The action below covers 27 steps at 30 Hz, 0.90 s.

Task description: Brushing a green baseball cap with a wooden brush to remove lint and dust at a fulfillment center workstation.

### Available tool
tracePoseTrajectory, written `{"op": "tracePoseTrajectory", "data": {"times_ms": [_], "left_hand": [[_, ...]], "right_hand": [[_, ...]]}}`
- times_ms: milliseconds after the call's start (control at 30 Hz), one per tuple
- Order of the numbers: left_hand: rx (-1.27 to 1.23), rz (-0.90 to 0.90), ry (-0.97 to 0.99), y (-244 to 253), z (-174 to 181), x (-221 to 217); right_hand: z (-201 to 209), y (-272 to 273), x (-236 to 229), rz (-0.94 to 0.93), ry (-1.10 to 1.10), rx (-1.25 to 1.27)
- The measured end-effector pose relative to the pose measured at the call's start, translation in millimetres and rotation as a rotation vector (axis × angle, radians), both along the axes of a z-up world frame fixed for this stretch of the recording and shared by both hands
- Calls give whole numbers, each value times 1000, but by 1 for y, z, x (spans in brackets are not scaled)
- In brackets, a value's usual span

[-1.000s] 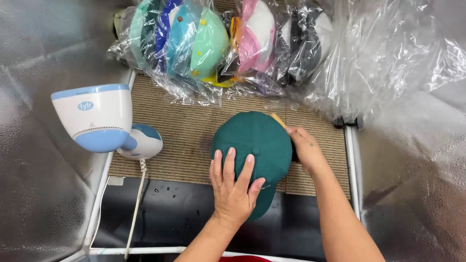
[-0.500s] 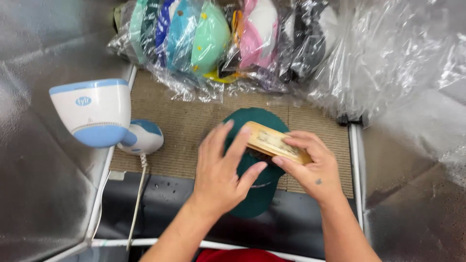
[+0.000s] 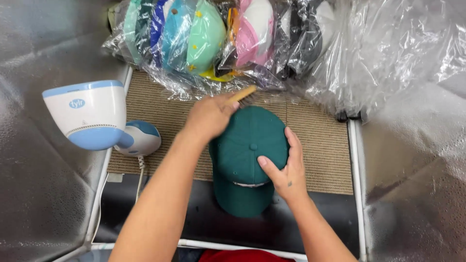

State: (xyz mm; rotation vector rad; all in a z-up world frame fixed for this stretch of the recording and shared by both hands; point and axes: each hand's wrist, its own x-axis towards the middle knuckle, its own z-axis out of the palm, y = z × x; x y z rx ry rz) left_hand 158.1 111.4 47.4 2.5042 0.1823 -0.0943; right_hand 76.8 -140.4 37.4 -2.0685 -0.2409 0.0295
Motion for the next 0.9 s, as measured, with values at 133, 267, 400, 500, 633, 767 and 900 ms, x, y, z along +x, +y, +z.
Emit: {"op": "tracePoseTrajectory", "data": {"times_ms": [133, 267, 400, 500, 633, 767, 900], "left_hand": [[143, 21, 244, 22, -39, 29], [122, -104, -244, -24, 35, -21], [100, -275, -431, -46, 66, -47], [343, -45, -283, -4, 0, -10], [344, 126, -390, -20, 45, -58], [190, -128, -704, -47, 39, -104], [-52, 309, -480, -27, -7, -130]], "right_hand": [[0, 0, 1, 6, 38, 17], [-18, -5, 4, -21, -36, 12], [-31, -10, 6, -16, -119, -9], [-19, -3, 3, -48, -62, 33], [-22, -5, 9, -15, -74, 53], [-25, -9, 6, -31, -35, 8], [-18, -5, 4, -48, -14, 28]]}}
